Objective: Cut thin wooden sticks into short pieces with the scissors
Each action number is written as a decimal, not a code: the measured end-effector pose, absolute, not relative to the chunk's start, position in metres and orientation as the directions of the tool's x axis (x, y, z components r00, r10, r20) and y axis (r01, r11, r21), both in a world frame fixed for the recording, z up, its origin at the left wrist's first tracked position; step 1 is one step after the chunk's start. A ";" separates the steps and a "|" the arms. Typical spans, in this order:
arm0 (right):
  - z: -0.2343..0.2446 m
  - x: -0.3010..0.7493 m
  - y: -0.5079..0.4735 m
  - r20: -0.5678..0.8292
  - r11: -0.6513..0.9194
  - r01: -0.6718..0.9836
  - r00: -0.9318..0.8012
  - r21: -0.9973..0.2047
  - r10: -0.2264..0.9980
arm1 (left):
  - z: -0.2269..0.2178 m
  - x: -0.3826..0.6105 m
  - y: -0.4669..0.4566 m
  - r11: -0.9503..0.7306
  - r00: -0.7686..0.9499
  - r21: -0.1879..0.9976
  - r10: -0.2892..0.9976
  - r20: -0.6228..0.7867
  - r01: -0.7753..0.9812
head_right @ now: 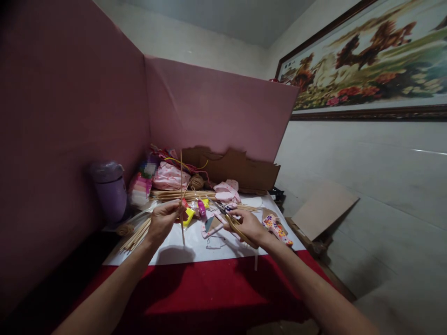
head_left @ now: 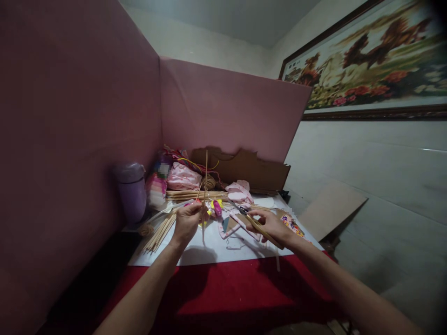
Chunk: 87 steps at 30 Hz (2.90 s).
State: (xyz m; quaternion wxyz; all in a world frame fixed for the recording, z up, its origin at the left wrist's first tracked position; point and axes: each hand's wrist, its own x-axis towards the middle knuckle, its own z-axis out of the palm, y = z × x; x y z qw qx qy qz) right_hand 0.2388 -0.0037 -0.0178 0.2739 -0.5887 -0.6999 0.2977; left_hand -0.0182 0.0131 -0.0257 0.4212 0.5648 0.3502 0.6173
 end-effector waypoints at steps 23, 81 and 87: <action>0.016 0.205 -0.017 0.250 0.504 0.725 -0.438 -0.469 0.863 | -0.029 -0.018 0.017 -0.331 0.165 0.922 0.916 0.365 -0.200; 0.003 0.199 -0.030 0.052 0.338 0.425 -0.557 -0.840 0.829 | -0.019 -0.020 0.000 -0.073 0.456 0.985 0.879 0.138 -0.156; 0.004 0.196 -0.032 -0.016 0.259 0.400 -0.567 -0.879 0.823 | -0.020 -0.020 0.001 -0.084 0.464 0.982 0.872 0.154 -0.169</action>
